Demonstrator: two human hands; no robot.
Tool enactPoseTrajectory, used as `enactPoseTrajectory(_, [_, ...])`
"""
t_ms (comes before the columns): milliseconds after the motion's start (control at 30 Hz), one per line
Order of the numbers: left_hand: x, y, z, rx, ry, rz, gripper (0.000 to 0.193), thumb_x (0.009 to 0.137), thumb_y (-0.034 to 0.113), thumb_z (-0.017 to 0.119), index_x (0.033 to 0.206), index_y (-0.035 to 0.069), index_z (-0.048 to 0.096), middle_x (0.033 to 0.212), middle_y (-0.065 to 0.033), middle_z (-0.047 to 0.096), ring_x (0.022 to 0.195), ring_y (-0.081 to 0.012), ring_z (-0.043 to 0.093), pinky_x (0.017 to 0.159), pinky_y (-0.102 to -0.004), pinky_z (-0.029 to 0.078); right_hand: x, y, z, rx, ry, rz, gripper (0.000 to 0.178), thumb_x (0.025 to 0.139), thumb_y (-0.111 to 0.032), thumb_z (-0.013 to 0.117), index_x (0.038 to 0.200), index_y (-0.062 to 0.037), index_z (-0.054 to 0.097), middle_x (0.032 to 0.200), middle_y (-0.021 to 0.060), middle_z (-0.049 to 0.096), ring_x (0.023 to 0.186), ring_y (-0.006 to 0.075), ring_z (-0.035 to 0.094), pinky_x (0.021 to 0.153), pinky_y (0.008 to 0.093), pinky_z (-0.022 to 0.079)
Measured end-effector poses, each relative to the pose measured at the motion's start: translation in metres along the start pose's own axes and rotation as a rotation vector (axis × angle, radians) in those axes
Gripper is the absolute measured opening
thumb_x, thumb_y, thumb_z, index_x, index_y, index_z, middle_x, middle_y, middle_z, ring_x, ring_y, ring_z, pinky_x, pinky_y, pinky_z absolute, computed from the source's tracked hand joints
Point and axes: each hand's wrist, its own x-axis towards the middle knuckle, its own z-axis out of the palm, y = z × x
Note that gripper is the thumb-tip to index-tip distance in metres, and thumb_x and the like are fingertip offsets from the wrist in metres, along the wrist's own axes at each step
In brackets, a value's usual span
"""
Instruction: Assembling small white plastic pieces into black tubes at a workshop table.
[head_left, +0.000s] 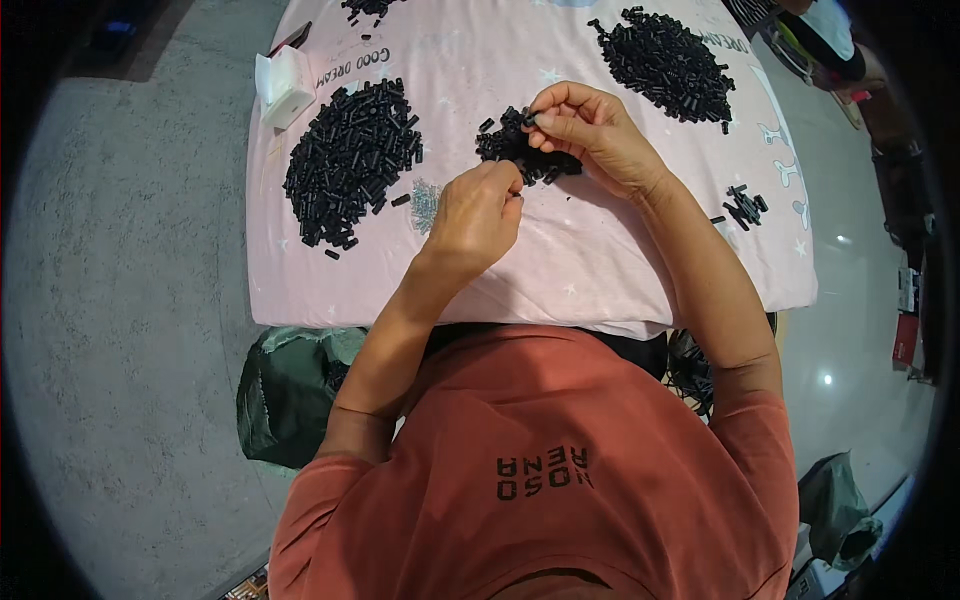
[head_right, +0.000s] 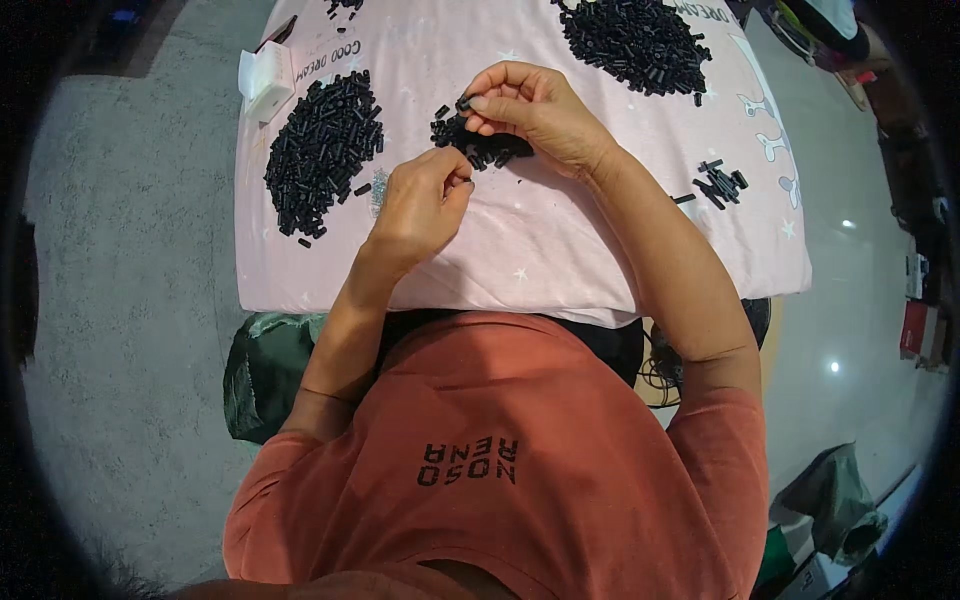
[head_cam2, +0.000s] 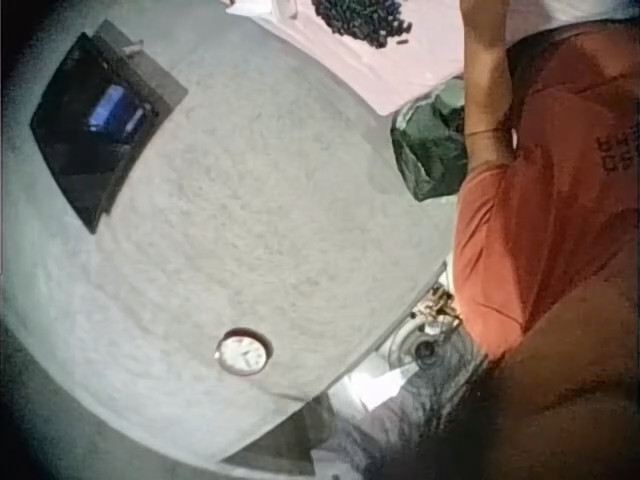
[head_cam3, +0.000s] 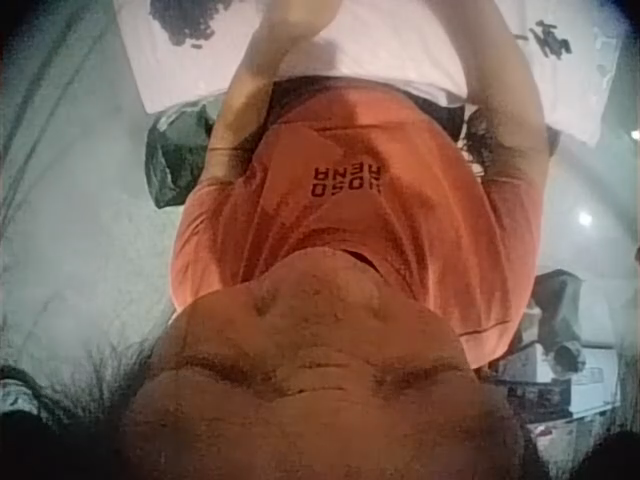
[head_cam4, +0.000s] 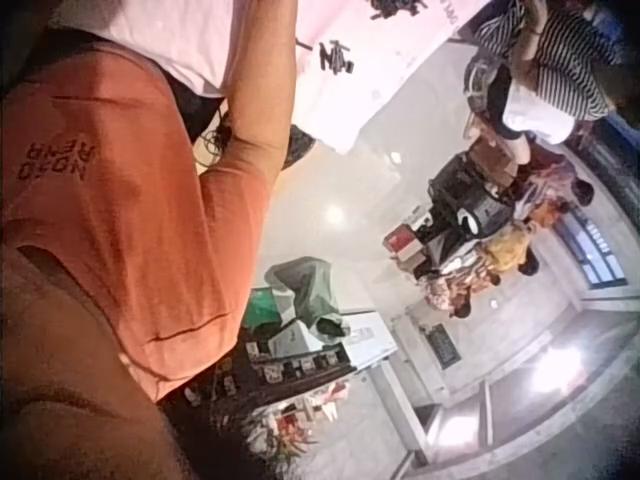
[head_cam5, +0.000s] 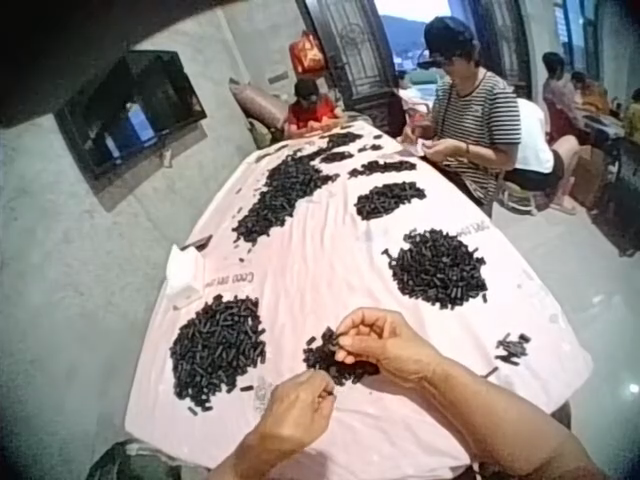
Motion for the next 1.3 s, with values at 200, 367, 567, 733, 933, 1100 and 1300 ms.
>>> enactPoseTrajectory(200, [-0.001, -0.001, -0.016, -0.138, 0.076, 0.082, 0.013, 0.084, -0.001, 0.062, 0.096, -0.003, 0.066, 0.081, -0.0142, 0.063, 0.068, -0.0218, 0.061, 0.063, -0.0304, 0.049, 0.000, 0.003, 0.001, -0.001, -0.011, 0.015, 0.016, 0.092, -0.008, 0.066, 0.106, -0.0004, 0.063, 0.088, 0.0069, 0.069, 0.078, 0.0098, 0.067, 0.074, 0.0201, 0.055])
enactPoseTrajectory(367, [0.001, 0.001, -0.027, -0.530, 0.151, -0.170, 0.011, 0.085, -0.001, 0.064, 0.096, -0.002, 0.068, 0.085, -0.0047, 0.063, 0.074, -0.0078, 0.056, 0.067, -0.0226, 0.046, 0.000, 0.005, 0.002, 0.003, -0.047, 0.016, 0.015, 0.093, -0.007, 0.065, 0.106, -0.0007, 0.063, 0.087, 0.0073, 0.070, 0.076, 0.0093, 0.066, 0.074, 0.0199, 0.055])
enactPoseTrajectory(567, [0.002, 0.012, -0.023, -0.854, 0.196, -0.157, 0.014, 0.089, -0.005, 0.062, 0.103, -0.005, 0.063, 0.093, -0.0038, 0.064, 0.080, -0.0046, 0.057, 0.071, -0.0187, 0.047, -0.002, 0.004, 0.005, 0.029, -0.097, 0.057, 0.014, 0.093, -0.006, 0.064, 0.106, -0.0010, 0.062, 0.088, 0.0059, 0.068, 0.078, 0.0098, 0.066, 0.075, 0.0206, 0.055])
enactPoseTrajectory(733, [0.003, 0.014, -0.022, -0.883, 0.235, -0.162, 0.016, 0.088, -0.008, 0.063, 0.104, -0.007, 0.062, 0.094, -0.0051, 0.065, 0.082, -0.0050, 0.058, 0.074, -0.0185, 0.049, -0.002, 0.005, 0.004, 0.040, -0.127, 0.046, 0.014, 0.094, -0.006, 0.063, 0.107, -0.0007, 0.062, 0.088, 0.0061, 0.068, 0.078, 0.0095, 0.067, 0.075, 0.0200, 0.055])
enactPoseTrajectory(933, [0.001, 0.014, -0.024, -0.885, 0.231, -0.193, 0.015, 0.087, -0.008, 0.065, 0.102, -0.006, 0.063, 0.092, -0.0053, 0.066, 0.080, -0.0057, 0.060, 0.071, -0.0183, 0.049, -0.004, 0.001, 0.008, 0.010, -0.132, 0.045, 0.013, 0.095, -0.006, 0.062, 0.107, -0.0007, 0.062, 0.087, 0.0060, 0.069, 0.077, 0.0090, 0.066, 0.074, 0.0198, 0.055])
enactPoseTrajectory(1100, [0.001, 0.014, -0.023, -0.899, 0.252, -0.198, 0.013, 0.088, -0.007, 0.065, 0.100, -0.005, 0.064, 0.090, -0.0061, 0.068, 0.078, -0.0057, 0.060, 0.069, -0.0184, 0.049, -0.004, 0.002, 0.010, 0.006, -0.139, 0.039, 0.013, 0.095, -0.006, 0.062, 0.107, -0.0007, 0.063, 0.086, 0.0057, 0.069, 0.077, 0.0086, 0.066, 0.074, 0.0200, 0.054])
enactPoseTrajectory(1300, [0.001, 0.013, -0.020, -0.912, 0.246, -0.209, 0.009, 0.089, -0.004, 0.065, 0.098, -0.004, 0.064, 0.090, -0.0072, 0.068, 0.079, -0.0072, 0.061, 0.069, -0.0194, 0.050, -0.005, 0.001, 0.011, 0.007, -0.145, 0.029, 0.014, 0.094, -0.007, 0.063, 0.106, 0.0001, 0.064, 0.087, 0.0067, 0.070, 0.076, 0.0090, 0.067, 0.074, 0.0208, 0.056])
